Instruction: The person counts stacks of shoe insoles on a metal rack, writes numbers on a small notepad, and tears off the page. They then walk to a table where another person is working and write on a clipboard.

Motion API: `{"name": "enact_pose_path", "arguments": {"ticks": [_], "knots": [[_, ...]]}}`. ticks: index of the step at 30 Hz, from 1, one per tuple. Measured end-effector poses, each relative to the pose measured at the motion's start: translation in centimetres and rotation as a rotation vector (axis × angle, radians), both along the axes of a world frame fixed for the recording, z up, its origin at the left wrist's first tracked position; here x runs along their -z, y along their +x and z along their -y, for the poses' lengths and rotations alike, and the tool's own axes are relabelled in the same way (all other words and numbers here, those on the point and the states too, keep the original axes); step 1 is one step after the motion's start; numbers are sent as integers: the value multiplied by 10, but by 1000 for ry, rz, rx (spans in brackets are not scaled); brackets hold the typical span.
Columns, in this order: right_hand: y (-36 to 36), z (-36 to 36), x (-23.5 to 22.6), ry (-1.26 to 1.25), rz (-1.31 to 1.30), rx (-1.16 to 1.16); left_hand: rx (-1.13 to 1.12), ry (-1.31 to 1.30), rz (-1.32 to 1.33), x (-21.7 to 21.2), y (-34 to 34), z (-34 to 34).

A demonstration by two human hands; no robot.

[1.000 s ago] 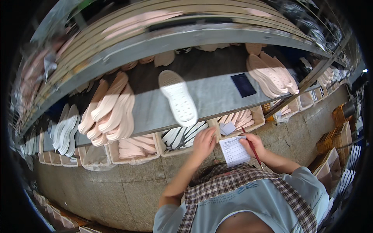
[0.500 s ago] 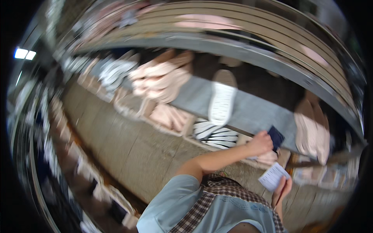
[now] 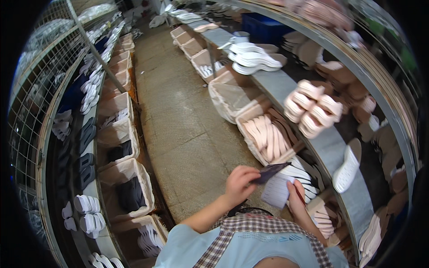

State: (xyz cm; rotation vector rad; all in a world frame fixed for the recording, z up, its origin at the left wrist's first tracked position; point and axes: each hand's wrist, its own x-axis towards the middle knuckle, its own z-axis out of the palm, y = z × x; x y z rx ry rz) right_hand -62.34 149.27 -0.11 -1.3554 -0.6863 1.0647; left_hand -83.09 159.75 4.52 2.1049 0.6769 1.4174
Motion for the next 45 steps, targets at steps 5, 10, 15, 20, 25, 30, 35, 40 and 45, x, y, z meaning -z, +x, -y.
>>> {"name": "enact_pose_path", "arguments": {"ticks": [5, 10, 15, 20, 25, 30, 35, 40, 45], "knots": [[-109, -152, -6, -102, -515, -238, -52, 272, -251, -3, -100, -60], [-191, -260, -14, -350, -673, -550, -227, 81, -459, 6, -182, -117], [-256, -363, -15, -95, -846, -965, -347, 3, -549, 18, -239, -204], [-320, -492, 2, -98, -573, -833, -414, -12, -668, 30, -282, -324], [-371, -648, -12, -84, -532, -856, -564, -137, -559, 8, -333, -451], [-427, -786, -36, -69, -331, -1045, -509, -838, 578, 26, -392, -579], [-493, -921, -18, -23, -250, -1102, -306, -1032, 540, 61, -464, -709], [-559, -1065, -23, 87, -278, -1019, -231, -1004, 647, 55, -531, -874], [-593, -1200, -38, 43, -317, -942, -103, -1042, 736, 41, -573, -1035]]}}
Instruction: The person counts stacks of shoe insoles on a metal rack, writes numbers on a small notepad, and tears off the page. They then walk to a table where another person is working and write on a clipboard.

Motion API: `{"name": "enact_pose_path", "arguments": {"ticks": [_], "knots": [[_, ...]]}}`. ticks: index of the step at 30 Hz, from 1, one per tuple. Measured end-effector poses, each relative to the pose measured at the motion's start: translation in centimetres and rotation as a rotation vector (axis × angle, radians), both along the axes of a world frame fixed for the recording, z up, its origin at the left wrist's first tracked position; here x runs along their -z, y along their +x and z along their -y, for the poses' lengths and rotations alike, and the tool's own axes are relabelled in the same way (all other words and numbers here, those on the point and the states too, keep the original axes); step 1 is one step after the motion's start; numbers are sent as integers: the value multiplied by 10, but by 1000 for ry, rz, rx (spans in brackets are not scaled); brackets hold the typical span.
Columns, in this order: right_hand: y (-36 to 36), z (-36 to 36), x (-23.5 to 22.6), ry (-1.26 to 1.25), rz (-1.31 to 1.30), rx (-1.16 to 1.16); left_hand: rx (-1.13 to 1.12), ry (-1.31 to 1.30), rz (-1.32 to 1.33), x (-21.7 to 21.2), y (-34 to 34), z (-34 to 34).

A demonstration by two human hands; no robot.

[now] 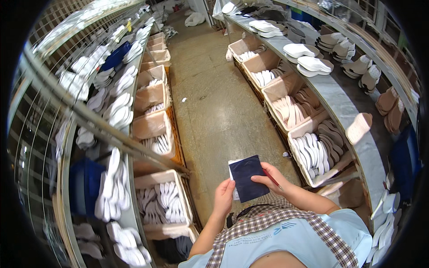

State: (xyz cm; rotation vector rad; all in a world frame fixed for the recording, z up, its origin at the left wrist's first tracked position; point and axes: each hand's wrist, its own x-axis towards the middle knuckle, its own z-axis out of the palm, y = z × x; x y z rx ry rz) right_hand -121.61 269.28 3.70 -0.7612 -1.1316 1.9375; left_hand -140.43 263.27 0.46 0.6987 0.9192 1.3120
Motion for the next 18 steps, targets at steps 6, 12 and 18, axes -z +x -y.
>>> {"name": "enact_pose_path", "arguments": {"ticks": [6, 12, 18], "knots": [[-37, -177, 39, 29, 24, 234, 45, -37, -98, 15, -42, -189], [-66, -385, 44, 147, 2, 283, -31, -43, -157, 7, -56, -387], [-103, -577, 25, 216, 113, 215, -19, 14, -205, -7, -103, -560]]}}
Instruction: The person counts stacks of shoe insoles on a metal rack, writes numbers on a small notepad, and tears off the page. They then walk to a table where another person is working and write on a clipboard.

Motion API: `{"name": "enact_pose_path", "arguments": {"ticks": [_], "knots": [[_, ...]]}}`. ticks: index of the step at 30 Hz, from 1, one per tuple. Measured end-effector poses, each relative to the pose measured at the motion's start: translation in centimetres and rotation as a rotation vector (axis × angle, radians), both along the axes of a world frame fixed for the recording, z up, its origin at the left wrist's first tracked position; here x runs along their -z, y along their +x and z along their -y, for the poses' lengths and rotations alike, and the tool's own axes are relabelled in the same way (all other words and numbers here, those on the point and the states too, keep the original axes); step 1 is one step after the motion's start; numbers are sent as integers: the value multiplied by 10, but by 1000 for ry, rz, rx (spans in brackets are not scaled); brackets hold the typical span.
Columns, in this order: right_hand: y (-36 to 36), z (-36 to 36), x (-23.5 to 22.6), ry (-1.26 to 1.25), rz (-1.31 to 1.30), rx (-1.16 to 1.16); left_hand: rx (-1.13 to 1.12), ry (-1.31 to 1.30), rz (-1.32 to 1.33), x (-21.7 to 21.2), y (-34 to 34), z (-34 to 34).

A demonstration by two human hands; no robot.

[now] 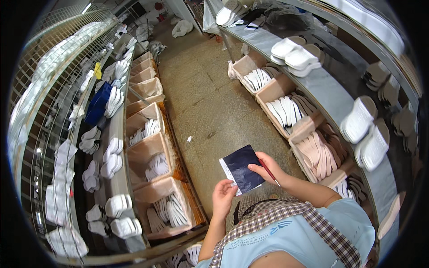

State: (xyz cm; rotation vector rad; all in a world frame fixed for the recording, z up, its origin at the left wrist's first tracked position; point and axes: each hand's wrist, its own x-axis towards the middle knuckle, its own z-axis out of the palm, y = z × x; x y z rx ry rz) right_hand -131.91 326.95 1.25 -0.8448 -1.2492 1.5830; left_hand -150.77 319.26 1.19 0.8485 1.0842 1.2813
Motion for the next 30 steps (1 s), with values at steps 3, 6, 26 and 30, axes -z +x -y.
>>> {"name": "enact_pose_path", "arguments": {"ticks": [3, 6, 26, 30], "knots": [[-20, -90, 7, 15, 74, 3, 36, -1, -40, 11, -24, -87], [-41, -177, 12, -19, 27, 51, 38, -8, -143, 20, -48, -185], [21, -666, -23, -2, -250, 887, 325, 607, -464, -19, -17, -804], [55, -710, -36, 30, -268, 1026, 300, 841, -537, -33, 30, -900]]}}
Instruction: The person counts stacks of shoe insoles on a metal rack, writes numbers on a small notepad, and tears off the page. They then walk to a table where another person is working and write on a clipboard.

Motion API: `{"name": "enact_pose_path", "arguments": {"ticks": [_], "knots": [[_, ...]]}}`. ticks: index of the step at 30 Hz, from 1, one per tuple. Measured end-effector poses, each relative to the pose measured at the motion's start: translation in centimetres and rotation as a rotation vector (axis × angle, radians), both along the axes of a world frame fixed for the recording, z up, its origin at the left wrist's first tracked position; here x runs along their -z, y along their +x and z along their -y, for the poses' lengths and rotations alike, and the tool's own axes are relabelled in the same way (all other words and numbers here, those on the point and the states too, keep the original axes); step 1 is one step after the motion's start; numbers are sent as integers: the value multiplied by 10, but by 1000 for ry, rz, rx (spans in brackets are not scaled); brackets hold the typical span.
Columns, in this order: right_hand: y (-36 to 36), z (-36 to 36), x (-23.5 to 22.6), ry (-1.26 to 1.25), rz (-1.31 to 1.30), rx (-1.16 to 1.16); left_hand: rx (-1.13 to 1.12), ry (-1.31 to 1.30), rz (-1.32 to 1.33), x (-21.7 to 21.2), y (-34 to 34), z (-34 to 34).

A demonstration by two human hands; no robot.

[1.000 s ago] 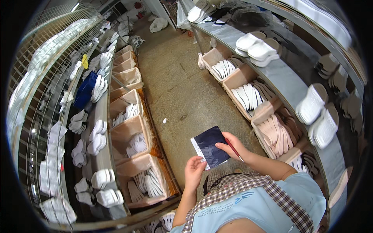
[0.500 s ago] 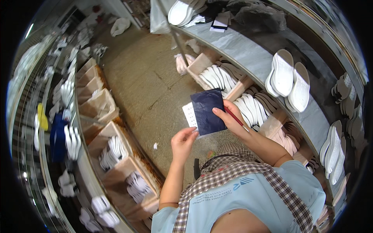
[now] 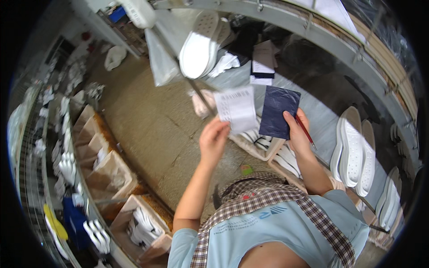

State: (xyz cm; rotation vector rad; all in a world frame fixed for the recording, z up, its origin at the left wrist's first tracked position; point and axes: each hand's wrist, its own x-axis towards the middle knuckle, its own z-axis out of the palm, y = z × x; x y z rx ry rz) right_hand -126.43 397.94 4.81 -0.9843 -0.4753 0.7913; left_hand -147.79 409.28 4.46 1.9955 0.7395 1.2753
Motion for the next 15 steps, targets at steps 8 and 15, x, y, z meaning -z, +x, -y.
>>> {"name": "enact_pose_path", "arguments": {"ticks": [8, 15], "knots": [[-5, -62, -16, -62, -6, 62, 36, 96, -173, 1, 95, -134], [-85, -146, -9, -158, 91, -194, 532, -968, 277, -4, -32, -142]]}}
